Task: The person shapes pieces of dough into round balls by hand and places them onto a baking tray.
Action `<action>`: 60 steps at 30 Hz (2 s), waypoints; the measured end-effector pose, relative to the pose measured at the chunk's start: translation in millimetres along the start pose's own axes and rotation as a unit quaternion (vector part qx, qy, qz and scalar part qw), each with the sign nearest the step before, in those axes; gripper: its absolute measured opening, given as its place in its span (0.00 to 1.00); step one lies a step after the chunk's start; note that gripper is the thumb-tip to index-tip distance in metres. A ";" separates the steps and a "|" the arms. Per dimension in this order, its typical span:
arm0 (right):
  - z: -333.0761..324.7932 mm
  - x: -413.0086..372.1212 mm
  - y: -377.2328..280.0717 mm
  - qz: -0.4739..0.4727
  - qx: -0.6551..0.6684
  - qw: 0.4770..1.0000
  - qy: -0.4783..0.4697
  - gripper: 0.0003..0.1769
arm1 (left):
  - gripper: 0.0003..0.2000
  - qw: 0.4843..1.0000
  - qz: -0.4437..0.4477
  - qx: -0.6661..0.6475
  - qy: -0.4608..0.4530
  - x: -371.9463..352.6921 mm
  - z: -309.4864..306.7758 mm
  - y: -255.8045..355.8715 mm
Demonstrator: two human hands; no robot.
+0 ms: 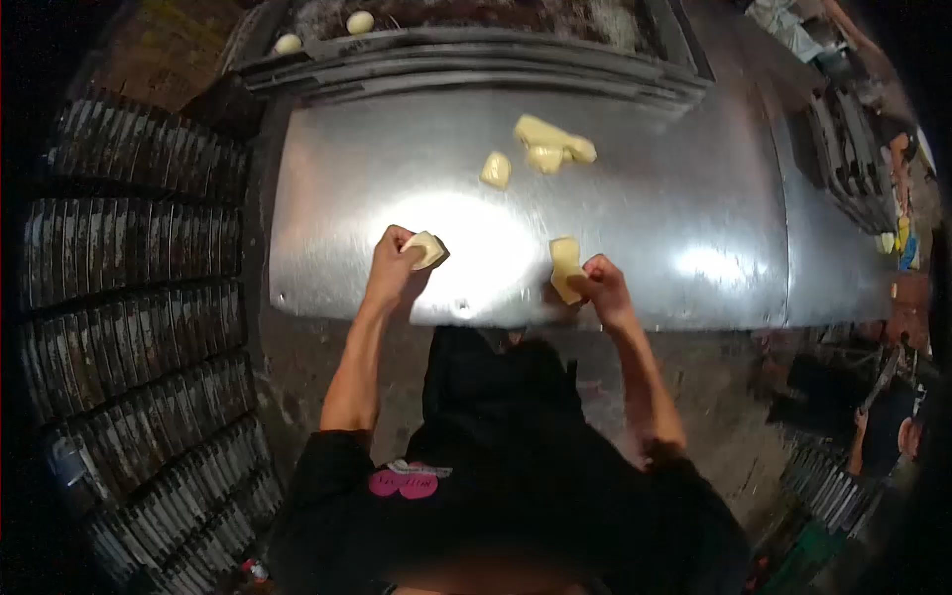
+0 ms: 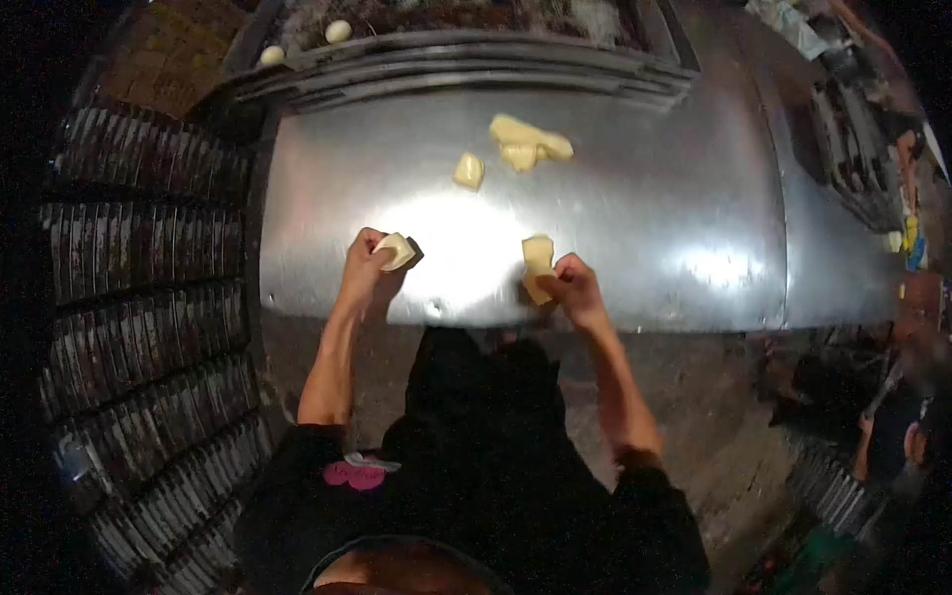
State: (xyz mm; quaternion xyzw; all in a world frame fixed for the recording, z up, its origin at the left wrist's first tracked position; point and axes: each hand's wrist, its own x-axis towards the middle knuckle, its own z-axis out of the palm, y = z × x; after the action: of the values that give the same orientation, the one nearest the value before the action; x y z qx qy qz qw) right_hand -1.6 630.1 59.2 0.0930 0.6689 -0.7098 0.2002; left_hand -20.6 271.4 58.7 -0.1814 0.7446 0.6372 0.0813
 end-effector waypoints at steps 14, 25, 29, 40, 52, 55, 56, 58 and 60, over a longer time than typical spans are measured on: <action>-9.2 -21.9 0.8 0.053 -0.275 0.960 0.007 0.19 | 0.18 0.675 0.390 0.514 -0.359 1.9 146.7 56.8; 3.8 -26.6 -56.8 0.055 -0.221 0.971 -0.069 0.14 | 0.05 0.985 -0.148 0.082 -0.038 -55.4 -13.4 9.7; 14.1 -8.5 -48.9 0.016 0.060 0.996 -0.062 0.13 | 0.06 0.994 0.105 -0.003 0.043 2.6 -31.8 42.6; 32.8 37.1 15.3 -0.341 -0.523 0.780 0.040 0.10 | 0.10 0.765 0.435 0.446 -0.162 -7.8 -16.4 -52.5; 25.2 28.6 17.6 -0.349 -0.563 0.748 0.036 0.09 | 0.05 0.801 0.374 0.448 -0.133 1.6 -20.0 -29.7; 69.7 98.9 8.0 -0.217 -0.532 0.804 0.157 0.14 | 0.06 0.851 0.388 0.353 0.003 67.2 53.6 -6.7; 74.9 79.6 23.2 -0.204 -0.534 0.806 0.153 0.14 | 0.06 0.856 0.379 0.351 -0.006 45.3 62.3 -14.8; 75.9 73.6 46.0 -0.285 -0.554 0.773 0.124 0.13 | 0.06 0.825 0.398 0.383 -0.122 27.3 75.0 -12.7; 56.8 31.1 42.3 -0.283 -0.545 0.786 0.066 0.11 | 0.06 0.799 0.423 0.386 -0.187 3.4 55.4 -29.7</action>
State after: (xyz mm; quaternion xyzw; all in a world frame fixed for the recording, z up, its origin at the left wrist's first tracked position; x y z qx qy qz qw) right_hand -4.6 568.0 13.2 -0.1787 0.9524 -0.2442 -0.0369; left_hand -18.8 321.4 20.5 0.3203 0.9018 0.2900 0.0046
